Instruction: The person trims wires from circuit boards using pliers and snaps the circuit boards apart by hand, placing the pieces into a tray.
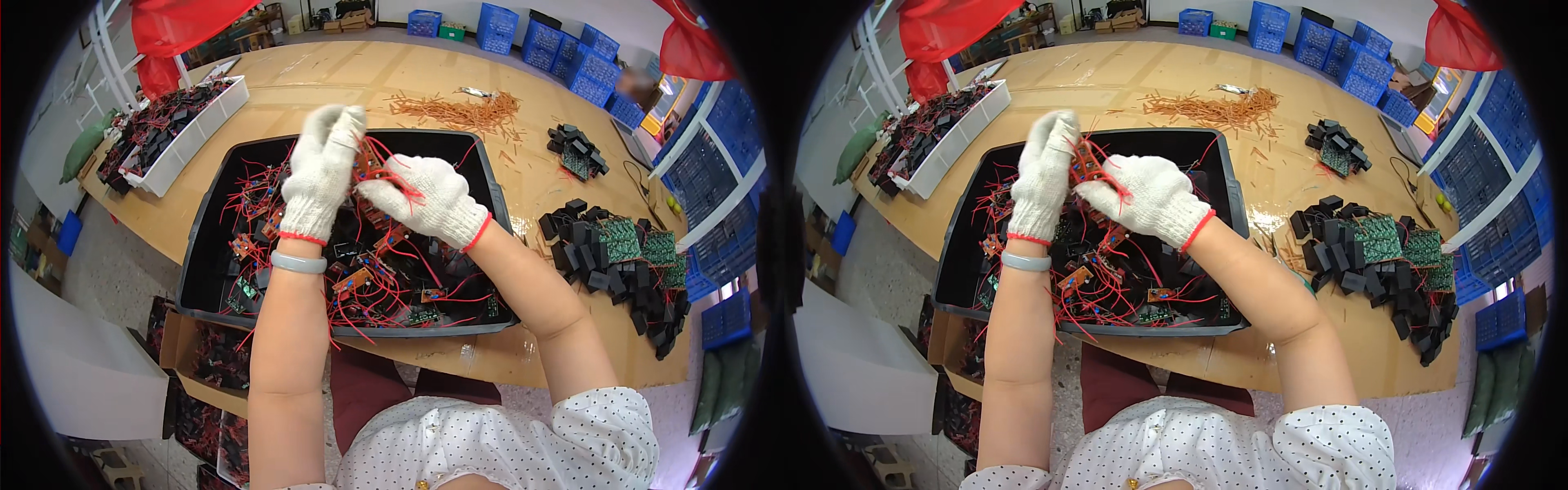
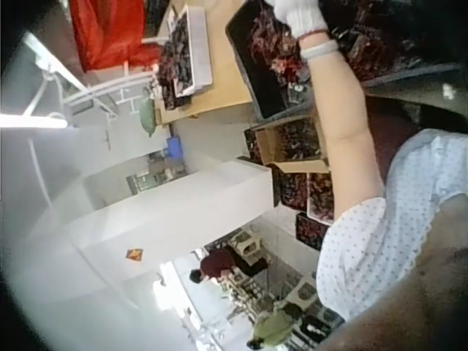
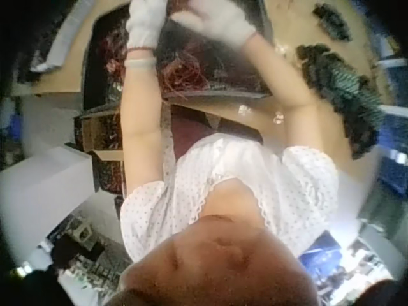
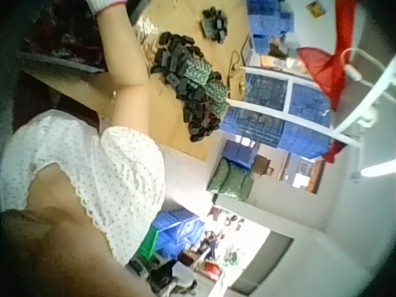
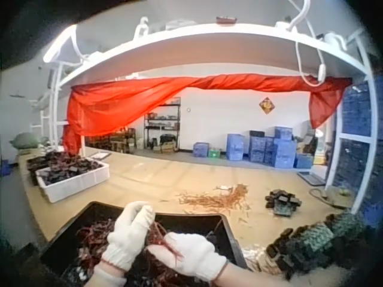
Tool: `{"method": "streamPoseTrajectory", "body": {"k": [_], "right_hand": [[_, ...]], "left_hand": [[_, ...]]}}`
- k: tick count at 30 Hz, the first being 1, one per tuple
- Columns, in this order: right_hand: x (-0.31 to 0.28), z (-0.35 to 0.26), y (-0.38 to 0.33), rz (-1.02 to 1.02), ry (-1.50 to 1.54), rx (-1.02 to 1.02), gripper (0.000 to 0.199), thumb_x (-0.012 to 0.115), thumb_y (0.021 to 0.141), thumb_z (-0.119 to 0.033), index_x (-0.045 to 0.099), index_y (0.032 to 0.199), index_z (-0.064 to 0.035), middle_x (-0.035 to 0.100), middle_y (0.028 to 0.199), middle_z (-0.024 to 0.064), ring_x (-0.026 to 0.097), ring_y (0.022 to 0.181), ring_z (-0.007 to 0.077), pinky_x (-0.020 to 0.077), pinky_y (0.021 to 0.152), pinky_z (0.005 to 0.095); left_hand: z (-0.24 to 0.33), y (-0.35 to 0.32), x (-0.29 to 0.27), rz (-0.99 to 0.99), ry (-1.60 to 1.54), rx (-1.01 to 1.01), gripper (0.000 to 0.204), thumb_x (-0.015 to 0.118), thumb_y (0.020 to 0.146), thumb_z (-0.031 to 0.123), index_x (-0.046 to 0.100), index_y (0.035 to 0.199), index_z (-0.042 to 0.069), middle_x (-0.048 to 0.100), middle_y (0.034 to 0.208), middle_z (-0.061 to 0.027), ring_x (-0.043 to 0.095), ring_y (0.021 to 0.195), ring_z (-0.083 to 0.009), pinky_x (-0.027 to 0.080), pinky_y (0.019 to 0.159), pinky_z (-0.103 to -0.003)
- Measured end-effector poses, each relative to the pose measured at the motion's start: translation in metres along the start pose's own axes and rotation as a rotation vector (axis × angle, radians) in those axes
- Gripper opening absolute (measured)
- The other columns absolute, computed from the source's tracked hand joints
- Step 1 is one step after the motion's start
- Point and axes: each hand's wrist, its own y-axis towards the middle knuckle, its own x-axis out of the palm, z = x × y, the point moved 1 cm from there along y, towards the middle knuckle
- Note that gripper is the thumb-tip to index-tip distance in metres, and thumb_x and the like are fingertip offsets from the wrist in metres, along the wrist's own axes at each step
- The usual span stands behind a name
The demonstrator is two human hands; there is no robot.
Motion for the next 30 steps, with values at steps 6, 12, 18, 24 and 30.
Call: {"method": "streamPoseTrajectory", "body": {"k": [6, 12, 18, 24, 30], "right_hand": [[0.008, -0.002, 0.000, 0.000, -0.029, -0.109, 0.034, 0.067, 0.081, -0.042, 0.059, 0.076, -0.0095, 0.057, 0.062, 0.0114, 0.061, 0.058, 0.0326, 0.0489, 0.049, 0.0393], [-0.009, -0.008, 0.002, -0.094, -0.114, -0.214, 0.041, 0.067, 0.079, -0.045, 0.052, 0.069, -0.0090, 0.056, 0.058, 0.0100, 0.060, 0.052, 0.0317, 0.0459, 0.042, 0.0403], [-0.016, -0.016, 0.006, -0.225, 0.008, 0.000, 0.044, 0.054, 0.084, -0.048, 0.056, 0.074, -0.0048, 0.063, 0.066, 0.0170, 0.064, 0.060, 0.0362, 0.0489, 0.048, 0.0458], [-0.018, -0.013, -0.005, -0.117, 0.143, 0.150, 0.049, 0.051, 0.085, -0.051, 0.059, 0.082, -0.0028, 0.063, 0.067, 0.0199, 0.064, 0.063, 0.0383, 0.0504, 0.052, 0.0463], [-0.002, -0.016, -0.002, -0.064, 0.102, 0.103, 0.047, 0.053, 0.083, -0.049, 0.056, 0.080, -0.0024, 0.063, 0.067, 0.0196, 0.064, 0.064, 0.0379, 0.0513, 0.054, 0.0450]], "left_hand": [[0.000, 0.001, -0.009, -0.135, 0.287, -0.214, 0.039, 0.071, 0.082, 0.039, 0.061, 0.066, 0.004, 0.057, 0.065, -0.0010, 0.048, 0.062, -0.0107, 0.039, 0.058, -0.028], [-0.008, 0.001, -0.003, -0.170, -0.007, -0.193, 0.034, 0.071, 0.082, 0.031, 0.056, 0.060, 0.010, 0.048, 0.058, 0.0050, 0.039, 0.054, -0.0069, 0.031, 0.051, -0.026], [-0.017, 0.003, -0.010, -0.086, -0.117, -0.309, 0.035, 0.064, 0.090, 0.028, 0.049, 0.062, 0.013, 0.041, 0.059, 0.0073, 0.034, 0.054, -0.0046, 0.029, 0.049, -0.024], [-0.028, 0.001, 0.000, -0.061, -0.044, -0.065, 0.035, 0.062, 0.092, 0.027, 0.048, 0.064, 0.013, 0.039, 0.061, 0.0077, 0.033, 0.054, -0.0041, 0.028, 0.048, -0.024], [-0.024, -0.001, -0.003, -0.143, -0.197, -0.301, 0.035, 0.061, 0.093, 0.029, 0.048, 0.065, 0.013, 0.041, 0.062, 0.0068, 0.035, 0.054, -0.0042, 0.030, 0.047, -0.024]]}}
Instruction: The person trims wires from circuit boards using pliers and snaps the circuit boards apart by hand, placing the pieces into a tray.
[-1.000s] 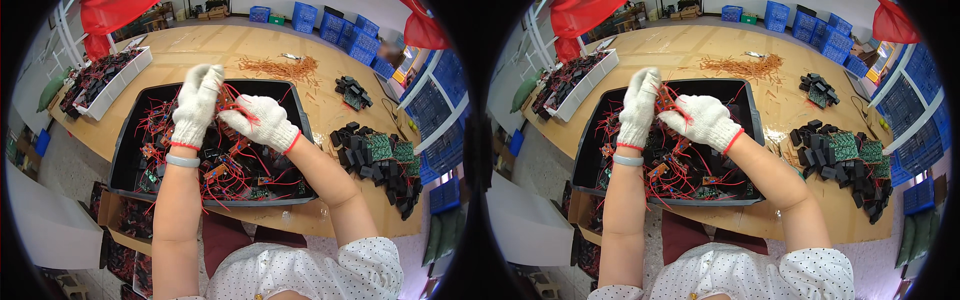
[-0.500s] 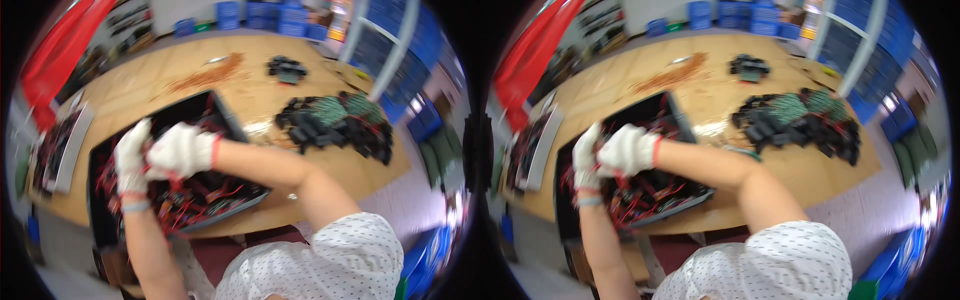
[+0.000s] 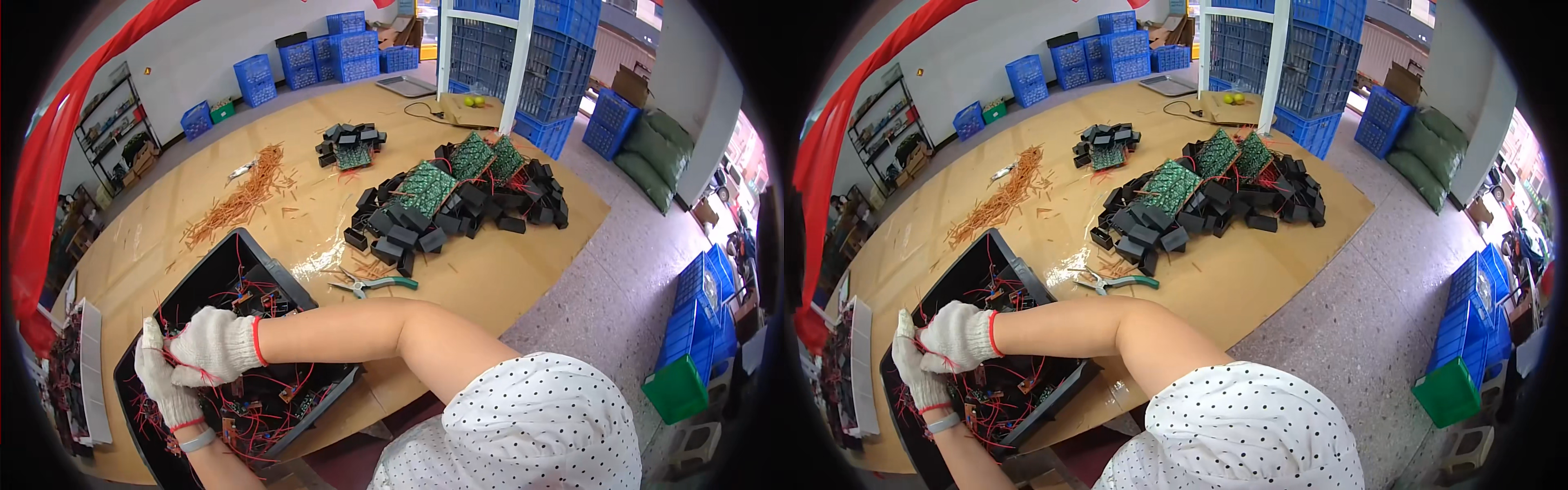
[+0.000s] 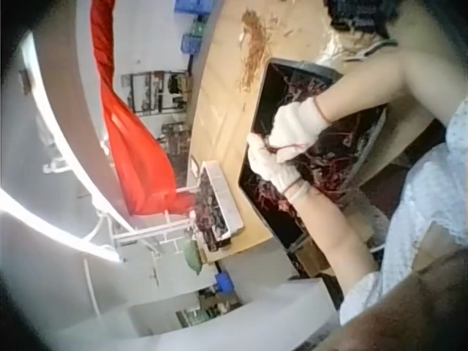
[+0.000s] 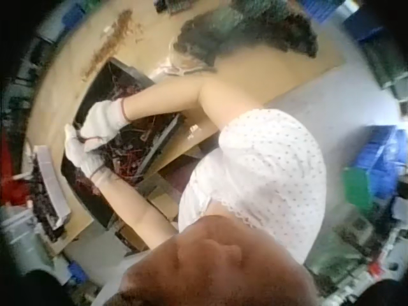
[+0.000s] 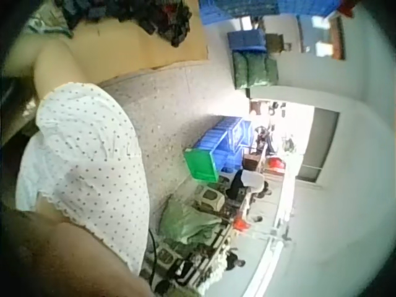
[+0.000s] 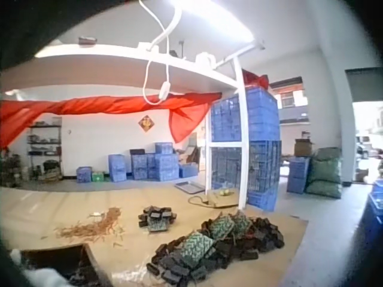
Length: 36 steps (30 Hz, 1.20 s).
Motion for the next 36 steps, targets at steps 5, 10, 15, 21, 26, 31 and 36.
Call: {"method": "streamPoseTrajectory", "body": {"k": [5, 10, 15, 21, 26, 31, 36], "right_hand": [[0.008, 0.011, 0.007, -0.096, -0.193, -0.174, 0.045, 0.054, 0.082, -0.048, 0.055, 0.079, -0.0032, 0.063, 0.067, 0.0188, 0.065, 0.065, 0.0377, 0.0512, 0.054, 0.0445], [-0.010, 0.009, 0.004, -0.095, -0.132, -0.119, 0.048, 0.054, 0.082, -0.049, 0.055, 0.079, -0.0020, 0.063, 0.067, 0.0187, 0.065, 0.067, 0.0370, 0.0516, 0.056, 0.0443], [-0.020, 0.006, 0.007, -0.079, 0.058, 0.117, 0.043, 0.052, 0.085, -0.047, 0.058, 0.082, -0.0045, 0.063, 0.070, 0.0192, 0.064, 0.067, 0.0376, 0.0512, 0.058, 0.0453], [-0.012, 0.016, 0.006, -0.058, 0.090, 0.007, 0.036, 0.053, 0.087, -0.044, 0.058, 0.080, -0.0093, 0.063, 0.068, 0.0178, 0.063, 0.063, 0.0366, 0.0503, 0.056, 0.0443], [-0.016, 0.011, 0.003, -0.173, -0.051, -0.149, 0.033, 0.060, 0.085, -0.039, 0.055, 0.071, -0.0101, 0.059, 0.061, 0.0123, 0.061, 0.054, 0.0303, 0.0481, 0.047, 0.0378], [-0.008, 0.014, 0.004, -0.047, -0.102, -0.186, 0.037, 0.061, 0.084, -0.040, 0.053, 0.069, -0.0071, 0.056, 0.058, 0.0125, 0.061, 0.057, 0.0325, 0.0489, 0.050, 0.0394], [-0.018, 0.010, 0.003, 0.095, -0.088, -0.084, 0.036, 0.062, 0.085, -0.038, 0.055, 0.074, -0.0048, 0.059, 0.066, 0.0147, 0.062, 0.064, 0.0345, 0.0498, 0.055, 0.0389]], "left_hand": [[0.012, -0.019, 0.024, -0.004, -0.091, -0.161, 0.035, 0.061, 0.093, 0.031, 0.048, 0.066, 0.013, 0.047, 0.063, 0.0050, 0.038, 0.053, -0.0052, 0.032, 0.047, -0.023], [0.014, -0.019, 0.034, 0.044, -0.197, -0.279, 0.034, 0.060, 0.093, 0.031, 0.050, 0.068, 0.012, 0.051, 0.065, 0.0032, 0.042, 0.053, -0.0070, 0.033, 0.048, -0.023], [0.015, -0.009, 0.006, 0.030, 0.117, -0.014, 0.036, 0.058, 0.094, 0.036, 0.052, 0.068, 0.011, 0.050, 0.066, 0.0039, 0.042, 0.056, -0.0073, 0.032, 0.050, -0.024], [0.042, -0.025, 0.021, -0.076, 0.612, 0.082, 0.041, 0.060, 0.091, 0.035, 0.052, 0.060, 0.009, 0.046, 0.065, 0.0067, 0.038, 0.061, -0.0047, 0.030, 0.052, -0.025], [0.017, -0.016, 0.007, -0.174, 0.199, 0.012, 0.031, 0.066, 0.086, 0.030, 0.060, 0.064, 0.007, 0.054, 0.065, 0.0053, 0.045, 0.060, -0.0052, 0.035, 0.055, -0.024], [0.017, -0.019, 0.013, -0.124, 0.011, -0.036, 0.031, 0.064, 0.088, 0.030, 0.062, 0.068, 0.007, 0.056, 0.066, 0.0031, 0.047, 0.062, -0.0060, 0.037, 0.057, -0.025], [0.025, -0.021, 0.006, -0.109, 0.269, 0.110, 0.033, 0.060, 0.091, 0.031, 0.062, 0.070, 0.006, 0.055, 0.066, 0.0017, 0.046, 0.063, -0.0064, 0.038, 0.057, -0.025]]}}
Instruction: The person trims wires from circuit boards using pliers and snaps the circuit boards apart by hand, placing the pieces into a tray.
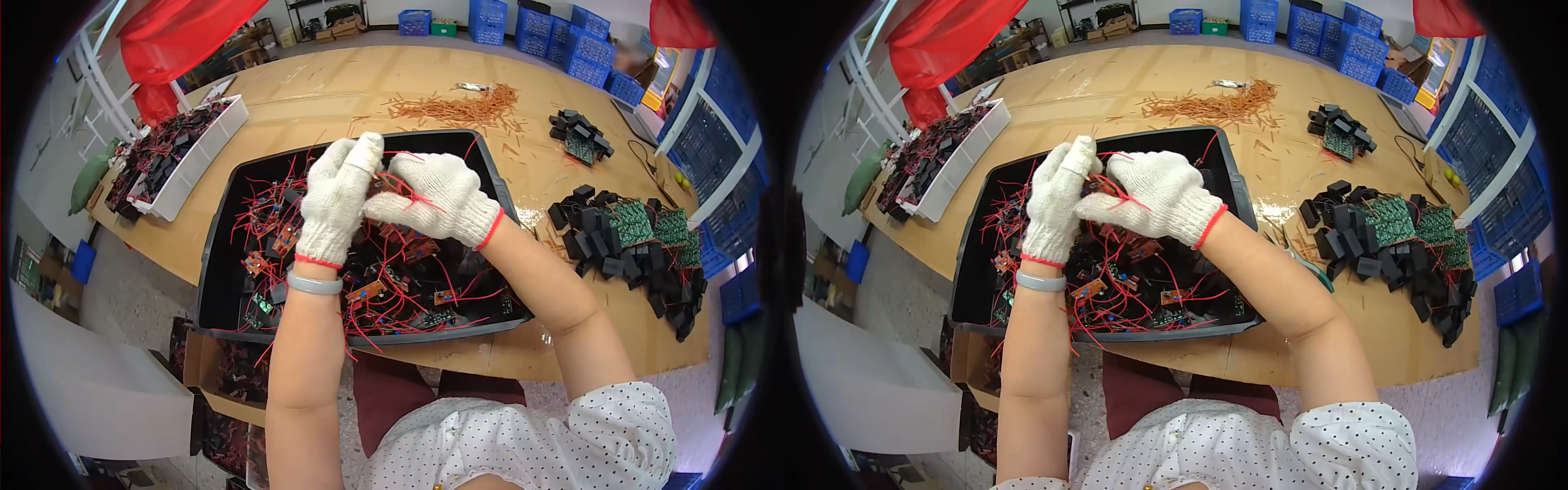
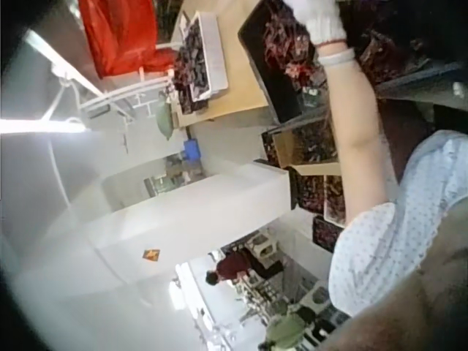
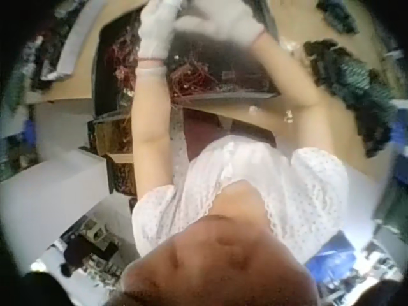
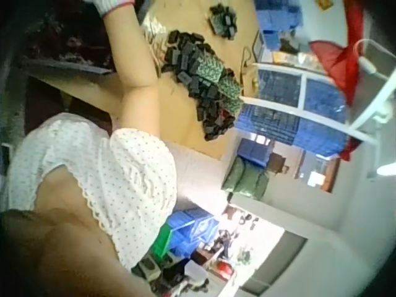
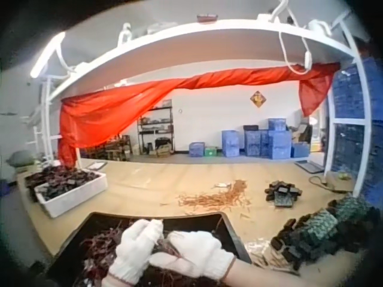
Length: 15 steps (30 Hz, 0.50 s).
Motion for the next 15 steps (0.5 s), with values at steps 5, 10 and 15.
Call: {"method": "streamPoseTrajectory", "body": {"k": [5, 10, 15], "right_hand": [[0.011, 0.004, -0.002, 0.056, 0.167, -0.048, 0.034, 0.061, 0.086, -0.037, 0.058, 0.079, -0.0046, 0.062, 0.075, 0.0162, 0.062, 0.071, 0.0348, 0.0503, 0.060, 0.0393], [0.010, -0.004, -0.003, 0.030, 0.233, -0.048, 0.034, 0.053, 0.089, -0.042, 0.062, 0.096, -0.0097, 0.064, 0.079, 0.0139, 0.065, 0.072, 0.0322, 0.0525, 0.063, 0.0412], [0.017, -0.003, -0.006, 0.048, 0.176, -0.067, 0.031, 0.057, 0.088, -0.037, 0.059, 0.079, -0.0068, 0.061, 0.068, 0.0147, 0.062, 0.063, 0.0349, 0.0499, 0.056, 0.0417]], "left_hand": [[0.007, -0.002, 0.006, -0.022, -0.031, 0.108, 0.032, 0.058, 0.093, 0.031, 0.063, 0.077, 0.003, 0.055, 0.069, 0.0011, 0.046, 0.063, -0.0082, 0.038, 0.059, -0.025], [0.017, -0.006, 0.005, -0.070, 0.022, 0.097, 0.035, 0.059, 0.092, 0.032, 0.059, 0.072, 0.004, 0.051, 0.064, 0.0021, 0.042, 0.060, -0.0067, 0.035, 0.054, -0.025], [0.005, 0.000, 0.001, -0.152, 0.025, -0.020, 0.033, 0.061, 0.091, 0.034, 0.061, 0.074, 0.005, 0.053, 0.063, 0.0022, 0.046, 0.058, -0.0065, 0.037, 0.054, -0.025]]}}
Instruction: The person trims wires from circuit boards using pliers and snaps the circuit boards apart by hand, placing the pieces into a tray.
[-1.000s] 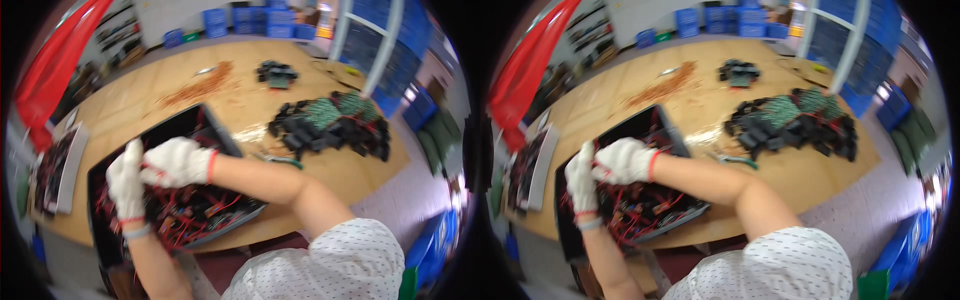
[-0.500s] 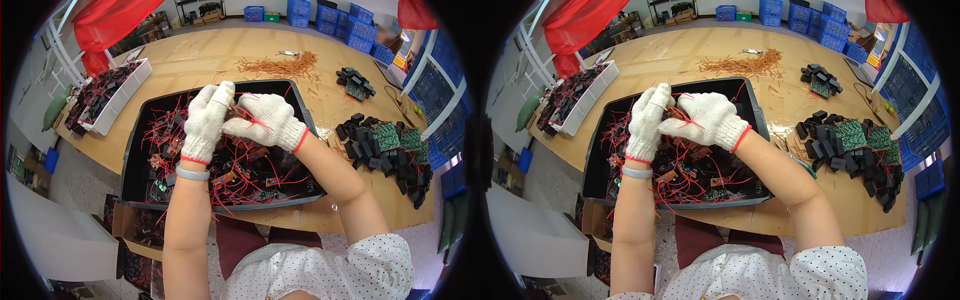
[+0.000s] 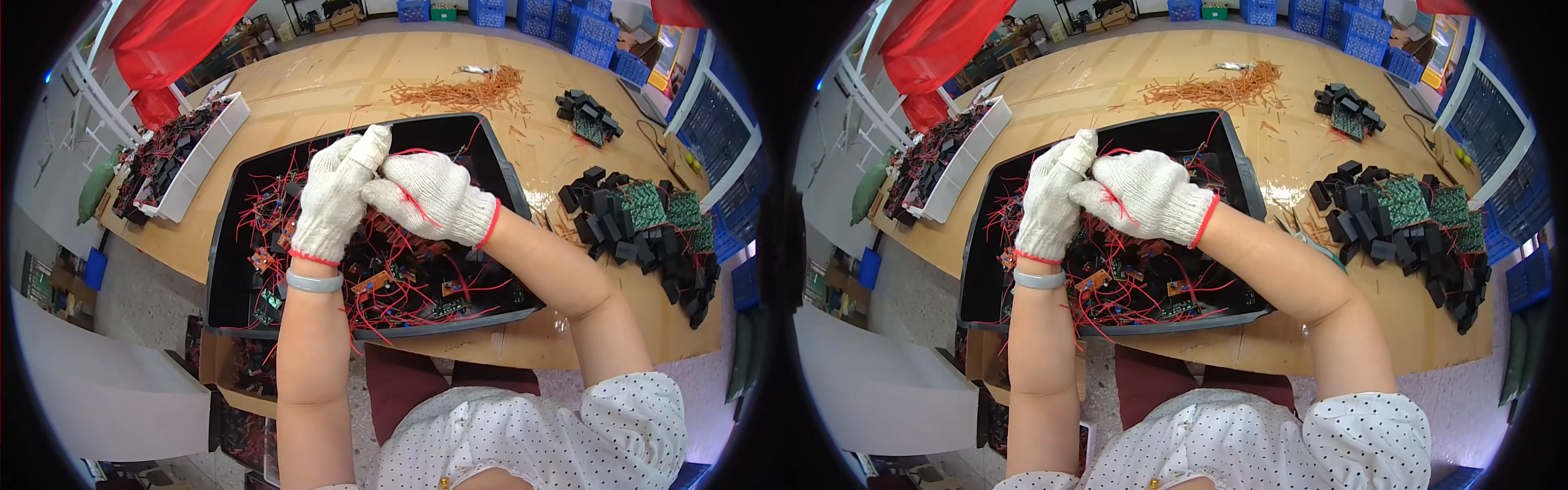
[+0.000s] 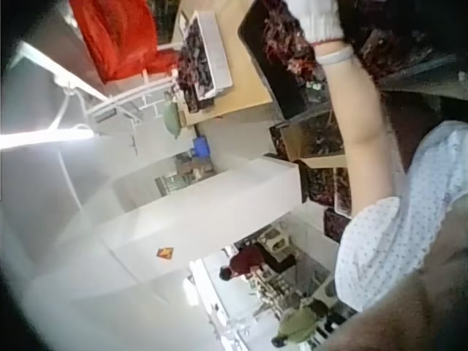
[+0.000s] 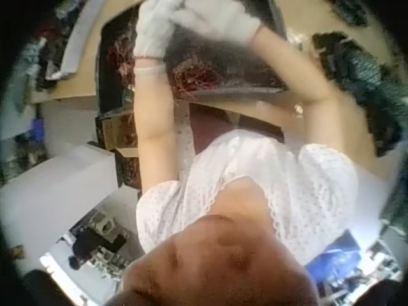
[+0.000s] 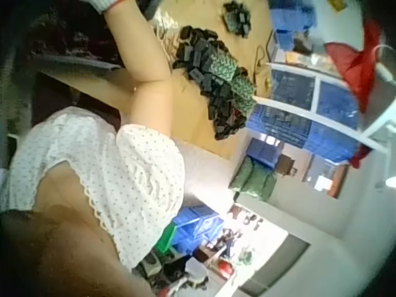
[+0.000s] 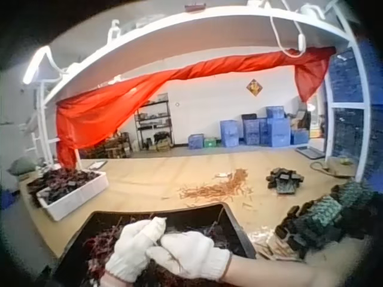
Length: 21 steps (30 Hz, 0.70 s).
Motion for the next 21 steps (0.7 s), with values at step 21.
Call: {"method": "streamPoseTrajectory", "body": {"k": [21], "right_hand": [[-0.066, 0.021, 0.009, -0.402, -0.146, 0.611, 0.056, 0.058, 0.077, -0.057, 0.069, 0.092, -0.0037, 0.066, 0.084, 0.0207, 0.066, 0.081, 0.0335, 0.0515, 0.071, 0.0405]], "left_hand": [[0.023, 0.002, -0.012, 0.171, 0.550, 0.000, 0.056, 0.065, 0.083, 0.050, 0.063, 0.109, 0.000, 0.065, 0.103, -0.0182, 0.061, 0.102, -0.0271, 0.046, 0.090, -0.037]]}}
